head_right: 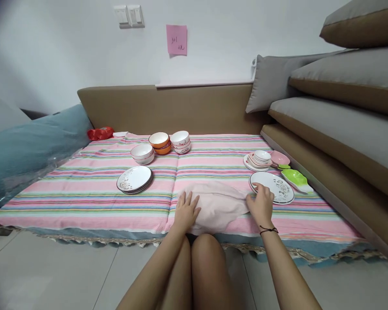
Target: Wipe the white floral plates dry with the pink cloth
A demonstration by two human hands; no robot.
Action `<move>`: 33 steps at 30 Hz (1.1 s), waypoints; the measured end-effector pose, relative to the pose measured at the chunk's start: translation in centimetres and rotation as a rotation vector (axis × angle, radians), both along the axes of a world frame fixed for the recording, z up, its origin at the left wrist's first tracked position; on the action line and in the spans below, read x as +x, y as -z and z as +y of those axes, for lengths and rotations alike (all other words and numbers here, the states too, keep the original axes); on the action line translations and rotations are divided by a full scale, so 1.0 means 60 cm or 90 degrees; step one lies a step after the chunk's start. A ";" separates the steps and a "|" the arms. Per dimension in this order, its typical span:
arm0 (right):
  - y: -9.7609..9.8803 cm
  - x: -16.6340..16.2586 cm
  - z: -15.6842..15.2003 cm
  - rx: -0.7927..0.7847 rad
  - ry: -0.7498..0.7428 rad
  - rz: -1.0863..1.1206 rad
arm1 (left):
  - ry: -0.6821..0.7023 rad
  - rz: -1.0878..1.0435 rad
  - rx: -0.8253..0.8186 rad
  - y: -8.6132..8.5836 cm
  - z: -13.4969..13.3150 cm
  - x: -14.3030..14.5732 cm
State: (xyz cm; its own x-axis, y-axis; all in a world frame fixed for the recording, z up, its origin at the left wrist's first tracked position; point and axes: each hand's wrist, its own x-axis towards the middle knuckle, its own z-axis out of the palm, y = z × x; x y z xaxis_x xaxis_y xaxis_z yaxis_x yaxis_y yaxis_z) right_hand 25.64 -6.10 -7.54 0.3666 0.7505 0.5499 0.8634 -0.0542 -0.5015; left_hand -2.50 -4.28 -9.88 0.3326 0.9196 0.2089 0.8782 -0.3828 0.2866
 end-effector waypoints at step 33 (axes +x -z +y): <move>0.053 -0.303 0.033 -0.346 -0.360 -0.218 | -0.314 -0.394 -0.089 0.008 0.026 -0.065</move>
